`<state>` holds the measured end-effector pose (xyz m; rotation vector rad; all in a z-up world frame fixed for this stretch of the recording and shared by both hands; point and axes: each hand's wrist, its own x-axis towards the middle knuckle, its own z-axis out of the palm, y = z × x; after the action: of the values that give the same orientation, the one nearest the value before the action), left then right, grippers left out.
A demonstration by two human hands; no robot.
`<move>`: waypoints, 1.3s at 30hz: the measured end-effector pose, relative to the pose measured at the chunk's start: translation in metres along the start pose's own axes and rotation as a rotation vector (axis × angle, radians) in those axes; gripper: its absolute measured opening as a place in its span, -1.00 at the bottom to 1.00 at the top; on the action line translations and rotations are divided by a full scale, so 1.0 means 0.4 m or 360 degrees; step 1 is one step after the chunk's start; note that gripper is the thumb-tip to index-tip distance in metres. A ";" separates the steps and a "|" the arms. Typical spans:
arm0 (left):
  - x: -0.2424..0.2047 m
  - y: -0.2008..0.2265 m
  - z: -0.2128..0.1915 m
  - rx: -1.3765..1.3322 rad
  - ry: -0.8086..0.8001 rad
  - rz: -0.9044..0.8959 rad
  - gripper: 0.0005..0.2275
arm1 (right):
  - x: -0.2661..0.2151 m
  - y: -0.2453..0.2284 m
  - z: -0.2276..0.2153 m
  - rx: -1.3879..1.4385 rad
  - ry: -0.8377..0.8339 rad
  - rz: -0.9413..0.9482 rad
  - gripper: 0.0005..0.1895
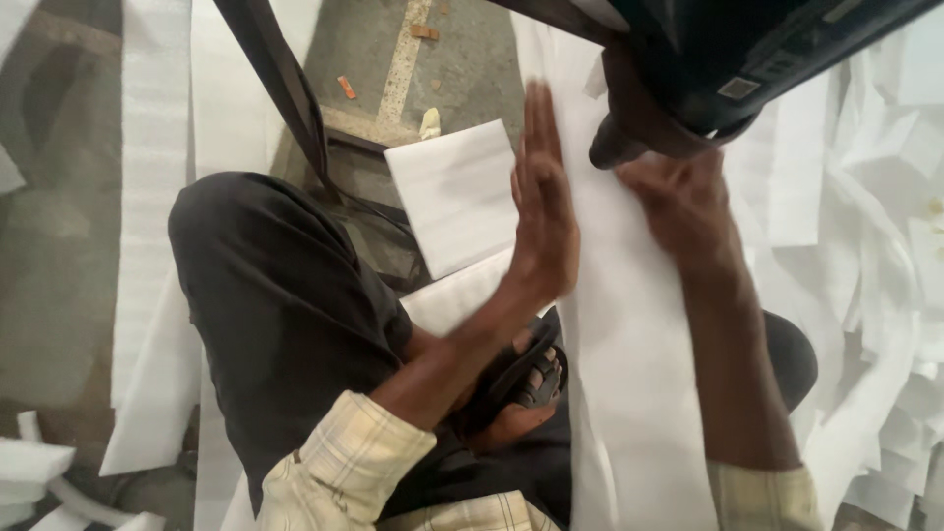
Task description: The person sits cross-legged on the floor and uses a sewing machine to stitch a long white foam strip. They guide the foam through the machine with both hands, then fold and align the strip before continuing to sew.
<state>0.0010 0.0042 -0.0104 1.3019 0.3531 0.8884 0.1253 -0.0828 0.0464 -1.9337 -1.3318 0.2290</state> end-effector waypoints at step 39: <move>-0.467 0.209 0.076 -0.0459 -0.1143 -0.0868 -0.25 | -0.631 -0.250 -0.164 0.0592 0.0234 0.1380 -0.44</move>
<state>-0.1273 -0.1530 0.0298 1.0903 -0.0016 -0.0154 -0.0230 -0.3151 0.0930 -2.0278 -0.2552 0.6815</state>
